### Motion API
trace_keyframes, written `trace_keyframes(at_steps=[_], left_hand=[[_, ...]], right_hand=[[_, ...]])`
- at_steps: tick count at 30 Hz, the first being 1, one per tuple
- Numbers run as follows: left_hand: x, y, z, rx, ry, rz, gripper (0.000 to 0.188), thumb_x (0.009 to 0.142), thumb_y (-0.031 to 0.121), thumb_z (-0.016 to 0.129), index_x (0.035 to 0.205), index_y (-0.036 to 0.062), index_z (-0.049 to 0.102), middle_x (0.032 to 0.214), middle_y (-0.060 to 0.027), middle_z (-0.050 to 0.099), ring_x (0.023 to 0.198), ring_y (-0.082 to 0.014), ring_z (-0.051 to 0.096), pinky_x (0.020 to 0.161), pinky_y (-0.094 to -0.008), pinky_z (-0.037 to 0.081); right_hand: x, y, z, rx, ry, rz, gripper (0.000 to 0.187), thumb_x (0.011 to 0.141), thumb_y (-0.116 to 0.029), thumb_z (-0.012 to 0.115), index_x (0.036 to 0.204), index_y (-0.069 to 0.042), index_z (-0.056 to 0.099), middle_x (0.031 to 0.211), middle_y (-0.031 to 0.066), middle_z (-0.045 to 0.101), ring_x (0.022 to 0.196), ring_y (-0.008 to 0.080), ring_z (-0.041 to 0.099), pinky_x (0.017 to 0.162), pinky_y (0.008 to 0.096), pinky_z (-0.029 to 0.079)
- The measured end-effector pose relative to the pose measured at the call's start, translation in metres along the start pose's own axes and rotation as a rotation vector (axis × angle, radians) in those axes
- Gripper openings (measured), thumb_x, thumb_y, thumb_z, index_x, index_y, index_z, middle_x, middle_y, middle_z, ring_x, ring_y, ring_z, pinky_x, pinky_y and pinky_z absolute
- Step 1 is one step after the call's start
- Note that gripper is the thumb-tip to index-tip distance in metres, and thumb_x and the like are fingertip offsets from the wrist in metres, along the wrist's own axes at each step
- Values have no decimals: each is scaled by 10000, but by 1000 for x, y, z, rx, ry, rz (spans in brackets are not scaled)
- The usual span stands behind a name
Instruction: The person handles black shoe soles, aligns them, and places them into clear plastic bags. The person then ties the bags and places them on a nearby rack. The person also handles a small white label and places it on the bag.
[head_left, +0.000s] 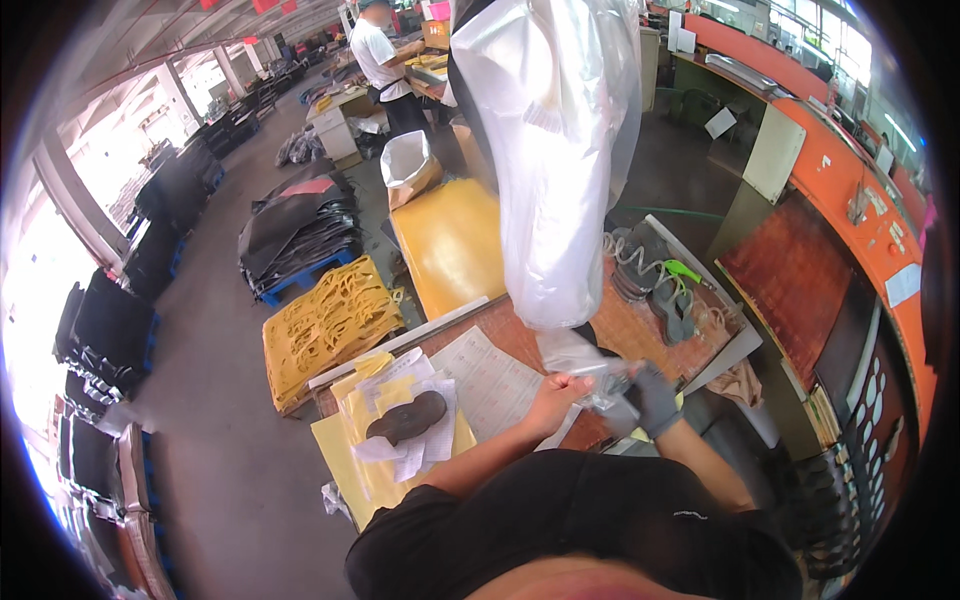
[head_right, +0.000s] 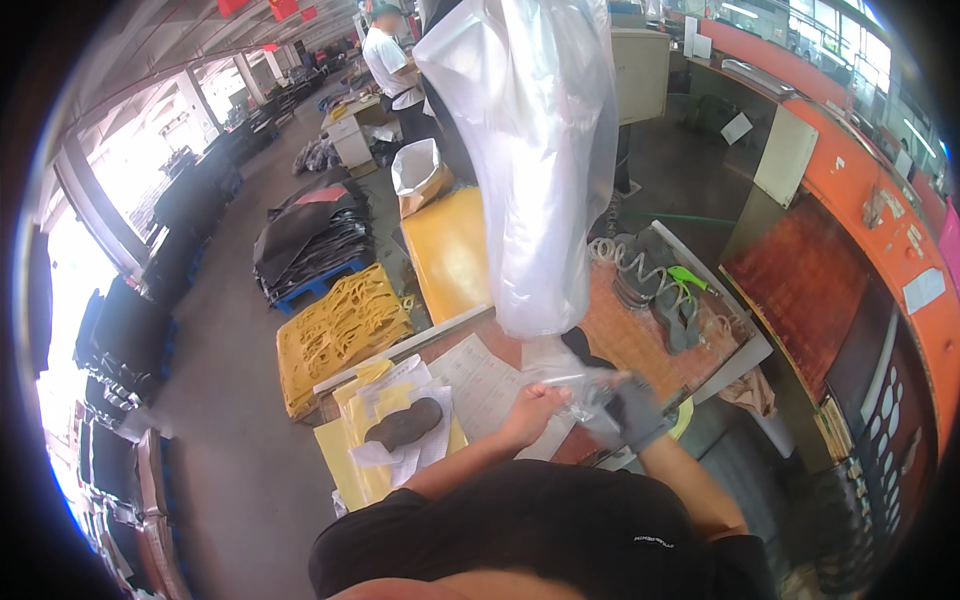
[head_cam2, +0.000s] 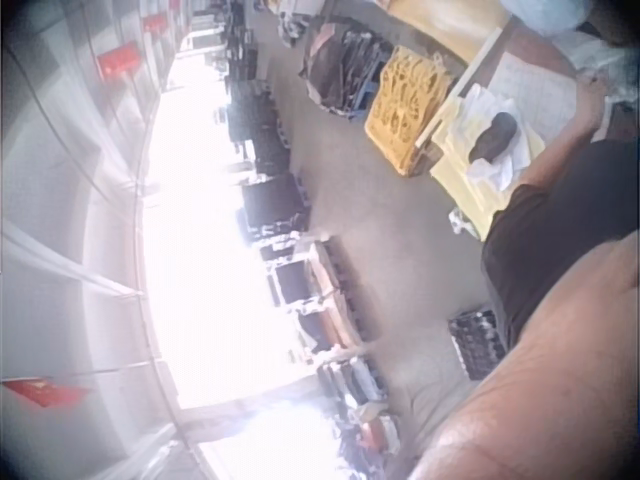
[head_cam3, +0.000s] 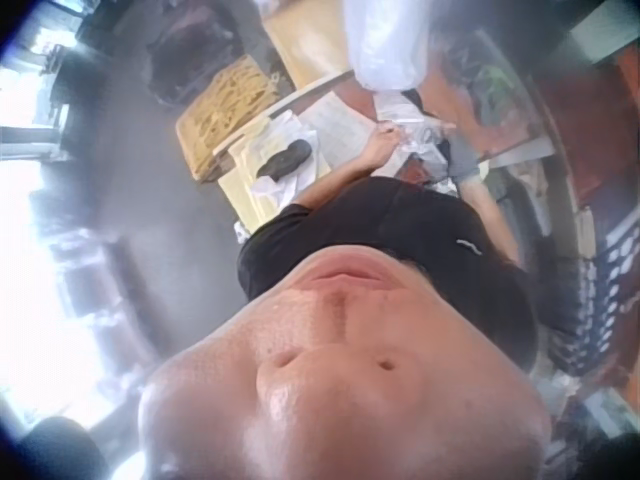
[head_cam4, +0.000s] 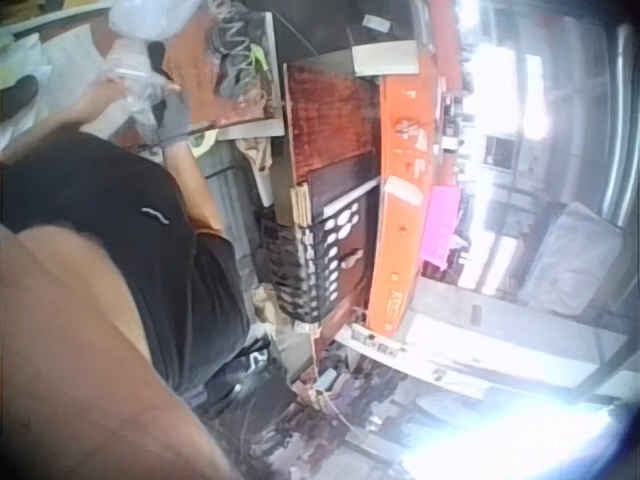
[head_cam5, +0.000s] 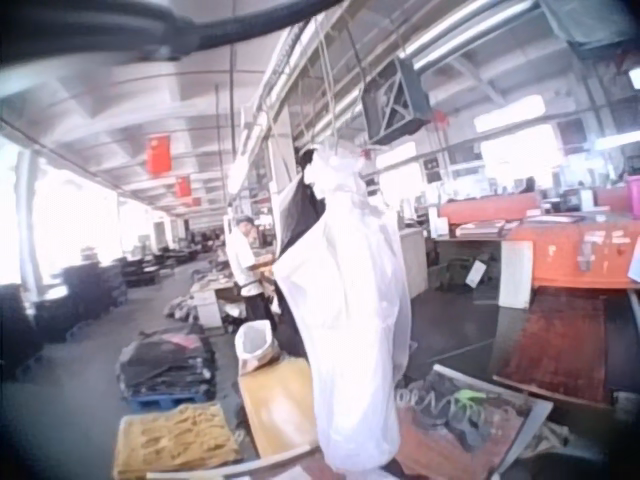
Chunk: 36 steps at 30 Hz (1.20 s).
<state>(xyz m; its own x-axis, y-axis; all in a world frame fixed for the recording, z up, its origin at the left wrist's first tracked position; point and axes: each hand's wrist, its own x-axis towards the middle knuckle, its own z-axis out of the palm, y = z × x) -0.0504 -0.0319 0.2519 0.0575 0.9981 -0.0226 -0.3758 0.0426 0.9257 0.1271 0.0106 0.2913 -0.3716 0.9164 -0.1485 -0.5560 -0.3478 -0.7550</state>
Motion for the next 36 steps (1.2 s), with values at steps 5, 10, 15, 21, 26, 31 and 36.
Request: trace_keyframes(at_steps=[5, 10, 15, 21, 26, 31, 36], left_hand=[[2, -30, -54, 66, 546, 22, 270, 857, 198, 586, 621, 101, 497, 595, 22, 482, 546, -81, 440, 544, -249, 397], [-9, -37, -136, -256, 660, -363, 318, 868, 329, 558, 1075, 115, 445, 986, -48, 504, 827, -184, 491, 679, -387, 459], [-34, 36, -83, 800, 560, 485, 568, 698, 85, 681, 1199, -2, 428, 1159, -143, 480, 1114, -262, 456, 953, -354, 355], [9, 59, -12, 1319, 186, 401, 452, 656, 42, 688, 1082, 43, 538, 1058, -146, 557, 942, -302, 557, 824, -340, 444], [-5, 32, -49, 1277, 312, 313, 285, 714, 40, 611, 997, 55, 581, 906, -141, 602, 806, -306, 594, 716, -364, 470], [-16, 36, -66, 866, 411, 155, 210, 765, 10, 551, 973, 18, 583, 915, -100, 604, 791, -234, 596, 726, -308, 470], [-11, 48, -64, -49, 53, -134, 300, 742, -29, 546, 1033, 38, 569, 969, -63, 550, 919, -174, 557, 788, -286, 466]], right_hand=[[21, -45, -22, 406, 37, 107, 160, 909, -200, 442, 829, -92, 527, 686, -3, 549, 723, 156, 574, 710, 313, 487], [16, -41, -50, 127, 131, 146, 177, 906, -236, 497, 752, -156, 463, 580, -45, 402, 539, 91, 412, 524, 245, 373], [0, -29, -33, -196, 132, 5, 124, 904, -213, 492, 826, -118, 512, 596, -45, 429, 513, 52, 365, 491, 209, 317], [-22, -24, 22, -403, -67, 99, 128, 897, -200, 503, 857, -79, 513, 619, -29, 437, 536, 42, 378, 494, 203, 301], [-45, -22, -1, -1219, -141, -93, 285, 816, -257, 619, 983, -50, 517, 682, 40, 494, 602, 129, 498, 545, 285, 402], [-58, -14, -50, -1851, 36, 154, 366, 744, -218, 614, 1080, -113, 516, 838, 158, 620, 732, 364, 608, 656, 430, 478], [-49, -10, -88, -1624, 256, -255, 289, 748, -115, 619, 1030, -103, 556, 849, 147, 622, 772, 340, 611, 646, 404, 478]])
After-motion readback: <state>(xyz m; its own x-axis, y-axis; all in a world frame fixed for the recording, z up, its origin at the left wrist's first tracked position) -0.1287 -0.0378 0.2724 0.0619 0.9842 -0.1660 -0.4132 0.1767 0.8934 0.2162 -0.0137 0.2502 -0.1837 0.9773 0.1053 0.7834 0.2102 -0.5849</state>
